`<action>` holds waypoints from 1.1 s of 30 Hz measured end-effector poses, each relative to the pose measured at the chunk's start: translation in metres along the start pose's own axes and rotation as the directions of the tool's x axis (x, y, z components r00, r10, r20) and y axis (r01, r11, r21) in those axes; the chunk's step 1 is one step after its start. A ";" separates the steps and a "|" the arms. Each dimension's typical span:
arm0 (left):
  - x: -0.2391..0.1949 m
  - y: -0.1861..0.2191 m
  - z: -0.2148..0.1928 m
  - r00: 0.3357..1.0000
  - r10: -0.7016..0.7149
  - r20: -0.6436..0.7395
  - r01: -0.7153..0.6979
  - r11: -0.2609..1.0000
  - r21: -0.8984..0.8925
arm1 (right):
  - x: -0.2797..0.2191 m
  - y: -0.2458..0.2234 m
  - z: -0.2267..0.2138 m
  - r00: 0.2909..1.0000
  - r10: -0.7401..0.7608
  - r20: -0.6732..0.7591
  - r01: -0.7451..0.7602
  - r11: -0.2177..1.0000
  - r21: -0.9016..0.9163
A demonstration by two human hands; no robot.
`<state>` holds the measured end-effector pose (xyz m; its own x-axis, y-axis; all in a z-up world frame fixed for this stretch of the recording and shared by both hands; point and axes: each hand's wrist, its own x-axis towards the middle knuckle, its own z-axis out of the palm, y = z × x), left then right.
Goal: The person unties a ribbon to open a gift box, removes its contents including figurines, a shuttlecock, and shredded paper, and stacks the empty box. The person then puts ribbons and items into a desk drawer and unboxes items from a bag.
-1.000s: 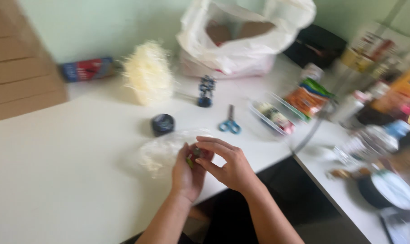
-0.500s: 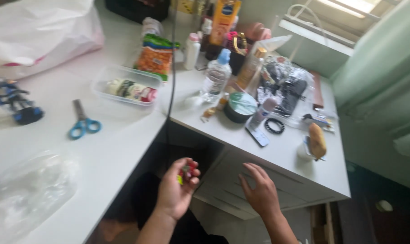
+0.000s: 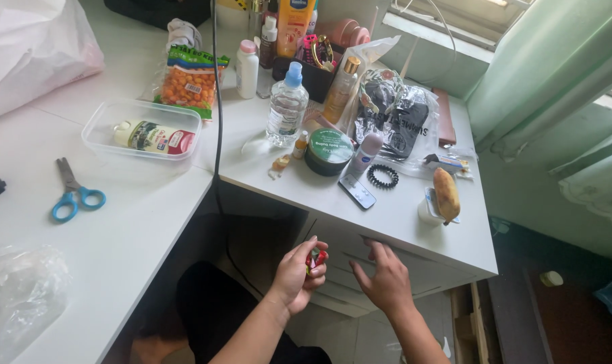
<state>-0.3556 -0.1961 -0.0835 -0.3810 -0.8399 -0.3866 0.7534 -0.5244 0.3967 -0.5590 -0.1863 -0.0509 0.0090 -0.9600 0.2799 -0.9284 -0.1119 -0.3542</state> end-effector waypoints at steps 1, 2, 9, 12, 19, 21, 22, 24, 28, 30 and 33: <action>0.000 0.000 0.001 1.000 0.001 0.013 -0.001 1.000 0.013 | -0.001 -0.001 -0.002 1.000 0.020 0.022 -0.020 1.000 -0.006; 0.000 0.001 0.003 1.000 0.001 0.026 -0.001 1.000 0.023 | -0.003 -0.003 -0.004 0.998 0.040 0.044 -0.039 0.999 -0.015; -0.003 0.017 0.014 0.999 -0.004 0.040 -0.001 0.991 0.134 | -0.035 -0.009 -0.024 0.978 0.037 0.205 -0.024 0.998 -0.062; -0.004 0.027 0.019 0.998 -0.019 0.056 0.010 0.988 0.152 | -0.052 -0.009 -0.031 0.964 -0.171 0.205 0.166 0.985 0.041; -0.010 0.029 0.033 0.993 -0.080 0.084 0.055 0.961 0.271 | -0.081 -0.008 -0.032 0.782 -0.215 0.586 0.180 0.977 0.118; -0.009 0.026 0.036 0.990 -0.112 0.079 0.083 0.948 0.308 | -0.087 -0.003 -0.031 0.666 -0.212 0.715 0.131 0.977 0.168; -0.008 0.023 0.036 0.989 -0.124 0.076 0.093 0.943 0.320 | -0.090 0.000 -0.029 0.633 -0.249 0.733 0.159 0.969 0.192; -0.004 0.018 0.036 0.987 -0.146 0.069 0.114 0.932 0.344 | -0.094 0.006 -0.022 0.562 -0.319 0.763 0.210 0.947 0.241; 0.013 -0.003 0.034 0.986 -0.144 0.085 0.104 0.926 0.362 | -0.109 0.017 -0.006 0.473 -0.419 0.775 0.267 0.906 0.327; 0.025 -0.015 0.037 0.988 -0.141 0.069 0.105 0.919 0.379 | -0.118 0.026 0.005 0.440 -0.445 0.780 0.300 0.891 0.340; 0.040 -0.030 0.047 0.986 -0.160 0.049 0.127 0.905 0.407 | -0.132 0.041 0.034 0.476 -0.630 0.614 0.369 0.777 0.510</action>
<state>-0.4187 -0.2208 -0.0715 -0.5226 -0.7509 -0.4037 0.4154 -0.6378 0.6486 -0.5860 -0.0734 -0.1329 0.8169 -0.5440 -0.1918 -0.5284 -0.5724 -0.6270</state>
